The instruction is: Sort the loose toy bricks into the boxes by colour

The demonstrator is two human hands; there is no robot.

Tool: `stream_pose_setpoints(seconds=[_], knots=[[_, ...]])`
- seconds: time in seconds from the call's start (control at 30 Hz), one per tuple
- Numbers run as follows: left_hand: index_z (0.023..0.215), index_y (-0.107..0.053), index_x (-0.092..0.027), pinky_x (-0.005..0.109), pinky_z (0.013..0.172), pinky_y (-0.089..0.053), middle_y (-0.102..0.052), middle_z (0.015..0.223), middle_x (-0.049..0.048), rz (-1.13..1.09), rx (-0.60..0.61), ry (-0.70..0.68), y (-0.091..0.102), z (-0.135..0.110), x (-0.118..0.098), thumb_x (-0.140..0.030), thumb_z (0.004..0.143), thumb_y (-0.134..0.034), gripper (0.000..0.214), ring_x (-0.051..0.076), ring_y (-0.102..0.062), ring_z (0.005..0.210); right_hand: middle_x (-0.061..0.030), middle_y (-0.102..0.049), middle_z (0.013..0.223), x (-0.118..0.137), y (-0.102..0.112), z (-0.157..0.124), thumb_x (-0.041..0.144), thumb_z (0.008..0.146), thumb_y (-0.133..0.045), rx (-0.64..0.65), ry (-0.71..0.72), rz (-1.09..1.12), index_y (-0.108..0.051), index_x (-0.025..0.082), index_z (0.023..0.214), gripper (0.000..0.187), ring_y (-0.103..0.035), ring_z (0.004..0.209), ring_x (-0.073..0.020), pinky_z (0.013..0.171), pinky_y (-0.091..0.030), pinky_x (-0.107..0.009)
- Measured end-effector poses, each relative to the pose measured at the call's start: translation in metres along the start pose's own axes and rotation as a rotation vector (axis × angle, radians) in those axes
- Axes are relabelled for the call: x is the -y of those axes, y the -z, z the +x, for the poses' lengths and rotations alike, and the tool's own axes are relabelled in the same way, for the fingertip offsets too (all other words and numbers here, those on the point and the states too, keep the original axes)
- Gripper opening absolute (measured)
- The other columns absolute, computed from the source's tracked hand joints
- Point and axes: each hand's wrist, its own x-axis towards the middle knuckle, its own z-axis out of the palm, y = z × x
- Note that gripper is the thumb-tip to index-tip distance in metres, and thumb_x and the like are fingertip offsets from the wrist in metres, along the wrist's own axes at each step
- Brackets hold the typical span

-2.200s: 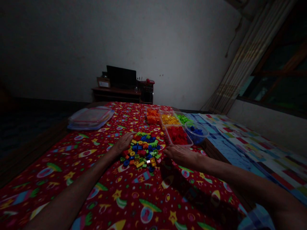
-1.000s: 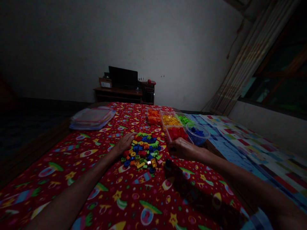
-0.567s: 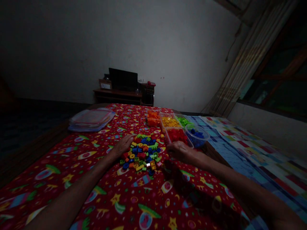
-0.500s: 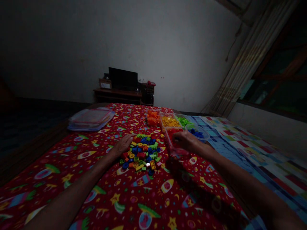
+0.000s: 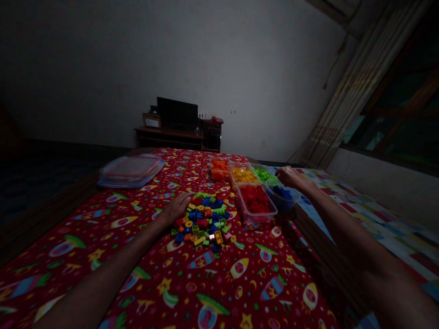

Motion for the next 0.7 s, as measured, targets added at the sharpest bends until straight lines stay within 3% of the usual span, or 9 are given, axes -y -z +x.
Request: stream_pose_setpoints(seconds=[0.07,0.13,0.23,0.37,0.47,0.57,0.7], knots=[[0.116,-0.060,-0.016,0.037,0.098,-0.044,-0.063,0.120,0.0107,0.005,-0.004,0.000,0.000,0.000,0.000,-0.051,0.084,-0.024,0.059,0.025,-0.057,0.109,-0.0055,-0.060,0.065,0.020,0.002,0.002,0.004,0.077,-0.044,-0.131,0.148,0.014,-0.068,0.009,0.081,0.025,-0.049,0.055,-0.0093,0.053,-0.031,-0.020],[0.115,-0.061,-0.016,0.037,0.098,-0.044,-0.063,0.119,0.0109,0.009,-0.008,0.001,0.000,0.001,0.001,-0.051,0.084,-0.024,0.059,0.025,-0.058,0.109,-0.0062,-0.062,0.069,0.049,-0.002,0.006,0.006,0.081,-0.042,-0.173,0.309,0.034,-0.068,0.009,0.081,0.025,-0.049,0.058,-0.0092,0.054,-0.031,-0.021],[0.115,-0.061,-0.016,0.038,0.098,-0.043,-0.063,0.118,0.0125,0.000,-0.006,-0.005,0.000,0.002,0.002,-0.050,0.085,-0.024,0.059,0.025,-0.057,0.109,-0.0076,-0.064,0.074,0.101,-0.022,0.013,0.006,0.083,-0.040,-0.082,0.522,-0.024,-0.067,0.009,0.084,0.028,-0.049,0.061,-0.0100,0.057,-0.032,-0.021],[0.115,-0.061,-0.015,0.039,0.098,-0.043,-0.063,0.118,0.0141,-0.048,-0.005,-0.020,-0.001,0.001,0.003,-0.051,0.085,-0.026,0.058,0.026,-0.057,0.109,-0.0121,-0.066,0.084,0.152,-0.062,0.022,0.005,0.080,-0.046,0.003,0.614,-0.209,-0.066,0.009,0.088,0.022,-0.055,0.071,-0.0156,0.064,-0.039,-0.026],[0.115,-0.062,-0.018,0.040,0.101,-0.041,-0.063,0.120,0.0117,-0.128,-0.005,0.019,0.000,-0.002,0.004,-0.055,0.087,-0.025,0.060,0.026,-0.057,0.112,-0.0126,-0.065,0.092,0.166,-0.083,0.025,0.005,0.082,-0.043,0.056,0.626,-0.358,-0.064,0.011,0.093,0.024,-0.058,0.079,-0.0195,0.070,-0.043,-0.031],[0.116,-0.063,-0.019,0.040,0.102,-0.039,-0.063,0.122,0.0088,-0.273,-0.022,0.129,0.002,-0.005,0.006,-0.060,0.087,-0.022,0.064,0.027,-0.056,0.115,-0.0116,-0.064,0.095,0.164,-0.091,0.029,0.007,0.083,-0.046,0.065,0.618,-0.331,-0.062,0.011,0.096,0.022,-0.057,0.083,-0.0198,0.074,-0.045,-0.032],[0.117,-0.063,-0.016,0.043,0.103,-0.038,-0.063,0.124,0.0112,-0.457,-0.095,0.214,0.000,-0.006,0.009,-0.068,0.083,-0.028,0.071,0.029,-0.054,0.117,-0.0127,-0.061,0.099,0.161,-0.089,0.041,0.007,0.083,-0.044,-0.129,0.656,-0.056,-0.059,0.009,0.103,0.025,-0.053,0.090,-0.0178,0.080,-0.042,-0.028]])
